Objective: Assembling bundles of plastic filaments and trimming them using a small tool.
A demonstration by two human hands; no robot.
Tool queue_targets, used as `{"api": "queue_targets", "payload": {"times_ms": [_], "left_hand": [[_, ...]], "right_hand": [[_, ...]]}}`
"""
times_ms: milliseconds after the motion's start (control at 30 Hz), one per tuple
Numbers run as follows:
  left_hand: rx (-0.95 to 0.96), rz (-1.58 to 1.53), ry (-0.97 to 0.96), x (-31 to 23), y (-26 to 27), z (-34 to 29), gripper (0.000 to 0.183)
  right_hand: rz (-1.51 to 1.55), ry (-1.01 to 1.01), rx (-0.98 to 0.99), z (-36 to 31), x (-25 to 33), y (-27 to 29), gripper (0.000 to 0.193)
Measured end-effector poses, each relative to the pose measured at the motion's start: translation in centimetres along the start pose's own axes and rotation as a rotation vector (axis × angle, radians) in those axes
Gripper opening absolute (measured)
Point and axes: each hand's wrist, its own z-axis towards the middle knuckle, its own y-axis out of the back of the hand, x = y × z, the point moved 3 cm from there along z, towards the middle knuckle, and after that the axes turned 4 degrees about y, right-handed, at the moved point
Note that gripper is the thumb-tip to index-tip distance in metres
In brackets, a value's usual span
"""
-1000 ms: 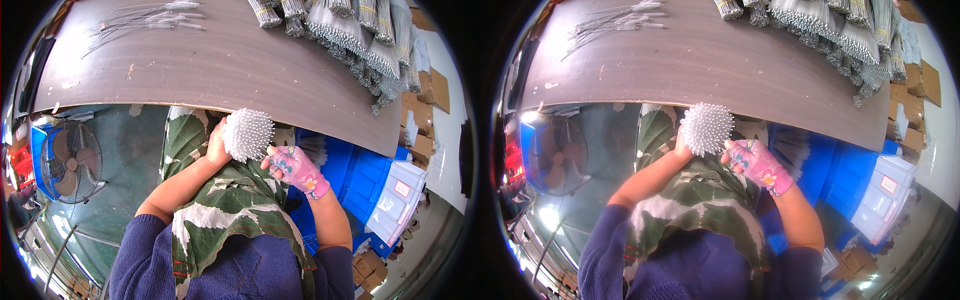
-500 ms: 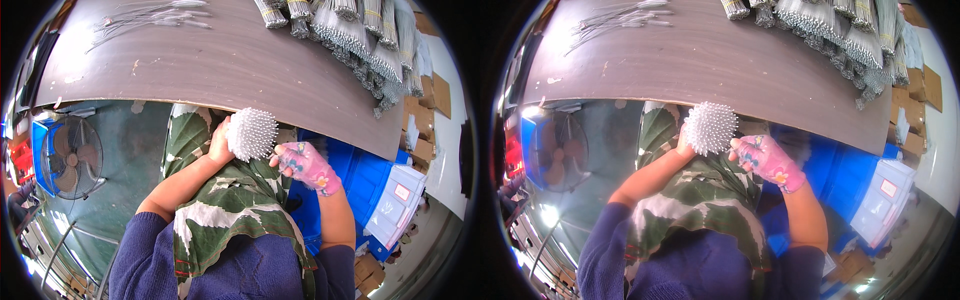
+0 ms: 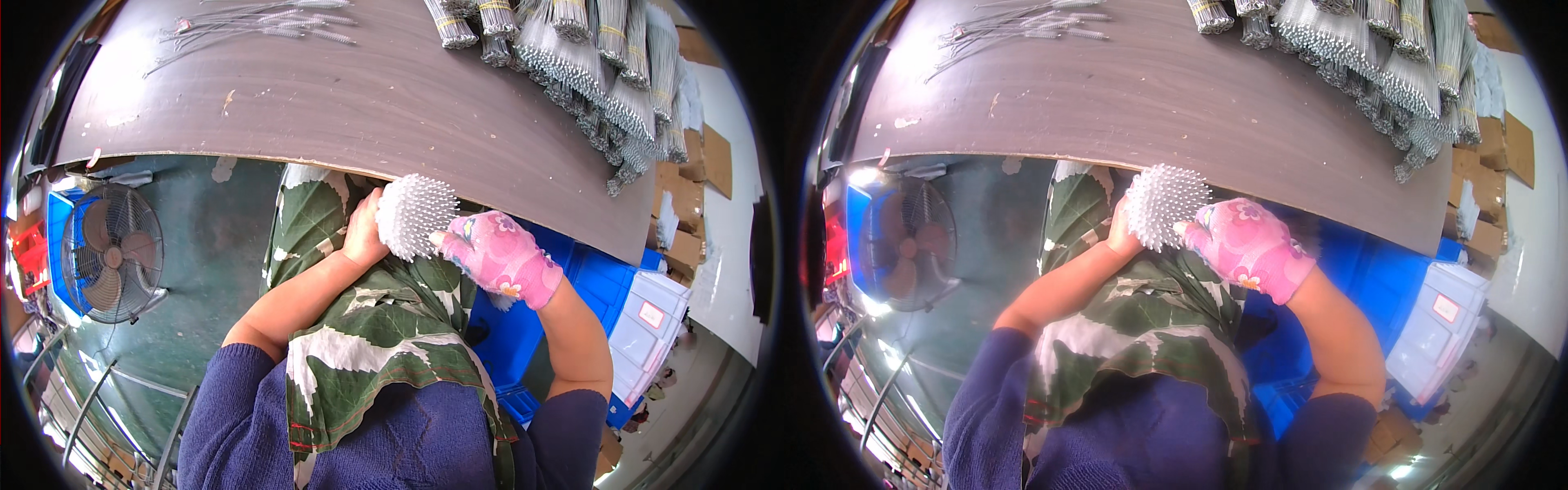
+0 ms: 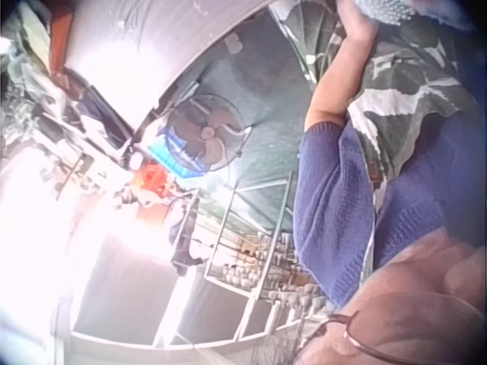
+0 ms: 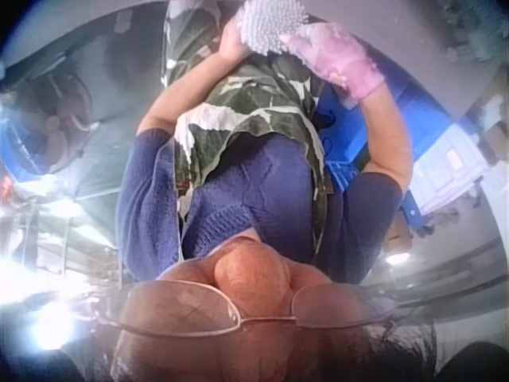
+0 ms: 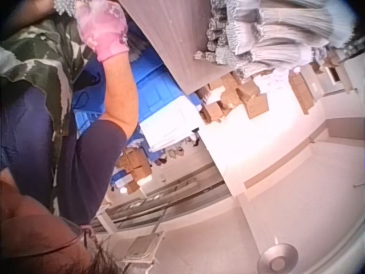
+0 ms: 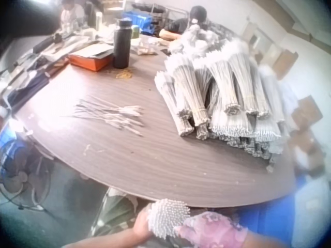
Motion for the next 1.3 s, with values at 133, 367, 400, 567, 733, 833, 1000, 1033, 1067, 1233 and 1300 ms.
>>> {"api": "queue_targets", "payload": {"times_ms": [133,367,400,567,733,833,1000,1033,1067,1233,1300], "left_hand": [[-0.012,-0.047,0.037,0.0,0.0,0.0,0.044],[-0.031,-0.016,0.022,-1.6,0.9,0.2,0.045],[-0.03,-0.024,0.03,-1.7,1.0,0.2,0.045],[-0.04,-0.057,0.003,-2.0,0.9,0.4,0.045],[-0.048,-0.102,0.004,-1.4,0.7,0.3,0.043],[-0.05,-0.003,-0.012,-2.0,1.1,0.3,0.043],[-0.045,-0.03,0.005,-2.4,1.3,0.3,0.041],[-0.048,-0.03,0.005,-2.3,1.3,0.3,0.041],[-0.056,-0.059,-0.003,-2.3,1.3,0.3,0.041],[-0.061,0.019,-0.01,-2.4,1.3,0.3,0.041],[-0.08,-0.016,-0.043,-2.4,1.2,0.3,0.041]], "right_hand": [[0.009,0.042,-0.058,0.3,-0.2,-0.4,0.04],[0.086,0.049,0.041,-0.4,1.2,0.2,0.045],[0.04,0.082,0.016,-0.3,1.3,0.1,0.045],[-0.073,0.133,-0.042,0.3,1.6,-0.1,0.04],[-0.189,0.112,-0.041,0.8,2.7,-0.2,0.04],[-0.212,0.13,-0.086,0.9,3.2,-0.1,0.04],[-0.187,0.014,0.083,1.3,2.5,0.3,0.04],[-0.189,0.016,0.083,1.2,2.2,0.4,0.04],[-0.15,0.068,0.071,1.1,2.0,0.4,0.039],[-0.024,0.051,0.069,1.0,2.5,1.1,0.038],[-0.115,0.038,0.048,1.5,2.7,1.1,0.039]]}}
